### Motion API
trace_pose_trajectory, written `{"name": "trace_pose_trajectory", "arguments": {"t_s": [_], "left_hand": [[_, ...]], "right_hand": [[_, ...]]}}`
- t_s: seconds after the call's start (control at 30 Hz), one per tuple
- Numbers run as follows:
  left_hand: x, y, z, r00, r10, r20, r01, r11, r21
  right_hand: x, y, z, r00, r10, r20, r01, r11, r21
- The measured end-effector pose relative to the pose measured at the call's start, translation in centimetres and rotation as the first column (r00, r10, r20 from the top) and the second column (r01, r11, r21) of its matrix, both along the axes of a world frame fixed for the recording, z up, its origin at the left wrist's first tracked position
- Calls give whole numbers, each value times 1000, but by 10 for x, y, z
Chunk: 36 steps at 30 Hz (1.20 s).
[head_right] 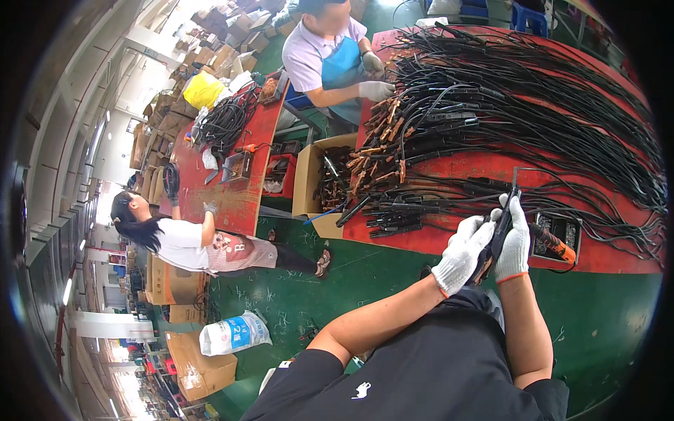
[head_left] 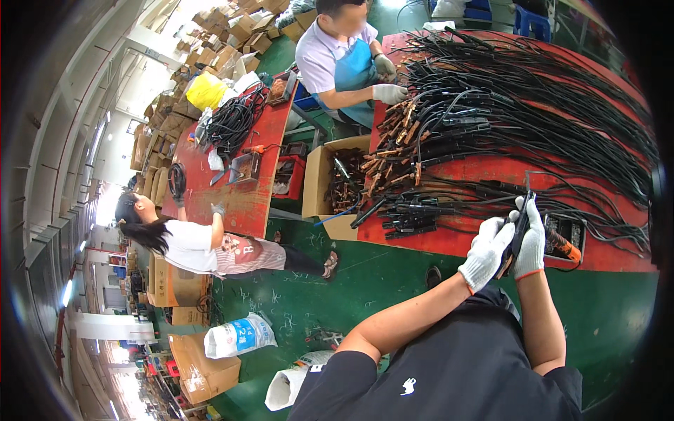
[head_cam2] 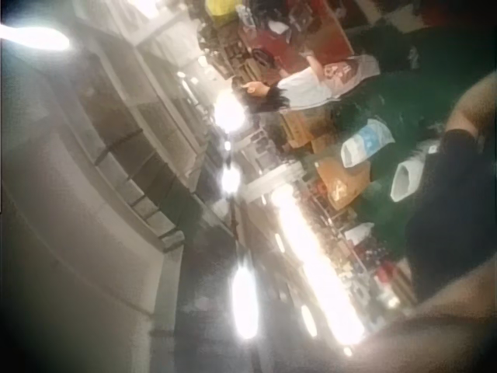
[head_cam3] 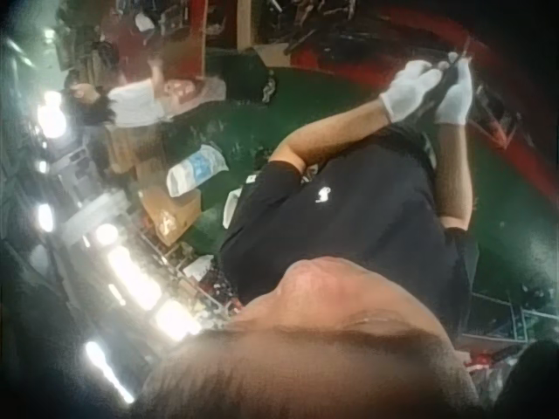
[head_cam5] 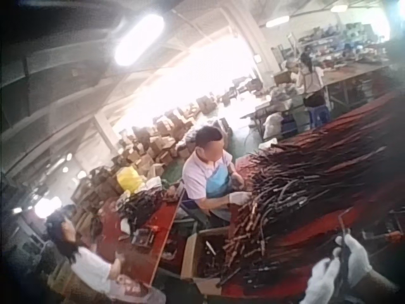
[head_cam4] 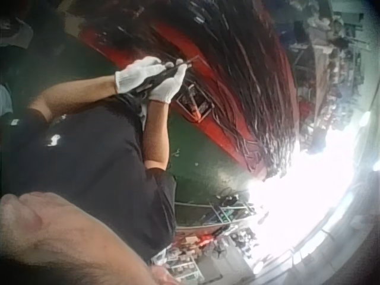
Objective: The person assembles wire harnesses by securing connectors to electrical wires with an electric screwdriver.
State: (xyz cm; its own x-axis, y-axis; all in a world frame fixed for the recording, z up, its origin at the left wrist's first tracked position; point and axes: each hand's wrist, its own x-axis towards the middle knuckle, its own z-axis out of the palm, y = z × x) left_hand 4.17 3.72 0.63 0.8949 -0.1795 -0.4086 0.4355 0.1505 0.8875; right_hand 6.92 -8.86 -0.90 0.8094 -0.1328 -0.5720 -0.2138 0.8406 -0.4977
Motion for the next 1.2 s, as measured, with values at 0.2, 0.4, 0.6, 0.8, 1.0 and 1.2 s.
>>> {"name": "trace_pose_trajectory", "arguments": {"t_s": [0.2, 0.4, 0.6, 0.8, 1.0, 1.2], "left_hand": [[7, 1, -18, 991, 66, -113, -102, 931, -351], [0, -2, -15, 993, 78, -83, -94, 973, -210], [0, -3, -18, 996, 63, -66, -72, 986, -148], [-6, -11, -18, 992, 92, -88, -102, 989, -110], [0, -10, -34, 992, 108, -71, -126, 941, -316], [14, 2, -9, 963, -15, -269, -159, 777, -610]], "right_hand": [[-5, 11, 9, 999, 19, 51, -19, 1000, 2], [-11, 12, -1, 1000, -17, -4, 17, 1000, -18], [-13, 10, -3, 1000, -11, -1, 11, 1000, -11], [-17, 4, -11, 1000, -26, -16, 26, 999, 35], [-12, 13, 25, 994, -3, -111, -15, 986, -165], [-6, 17, 11, 1000, 0, -24, 3, 994, 108]]}}
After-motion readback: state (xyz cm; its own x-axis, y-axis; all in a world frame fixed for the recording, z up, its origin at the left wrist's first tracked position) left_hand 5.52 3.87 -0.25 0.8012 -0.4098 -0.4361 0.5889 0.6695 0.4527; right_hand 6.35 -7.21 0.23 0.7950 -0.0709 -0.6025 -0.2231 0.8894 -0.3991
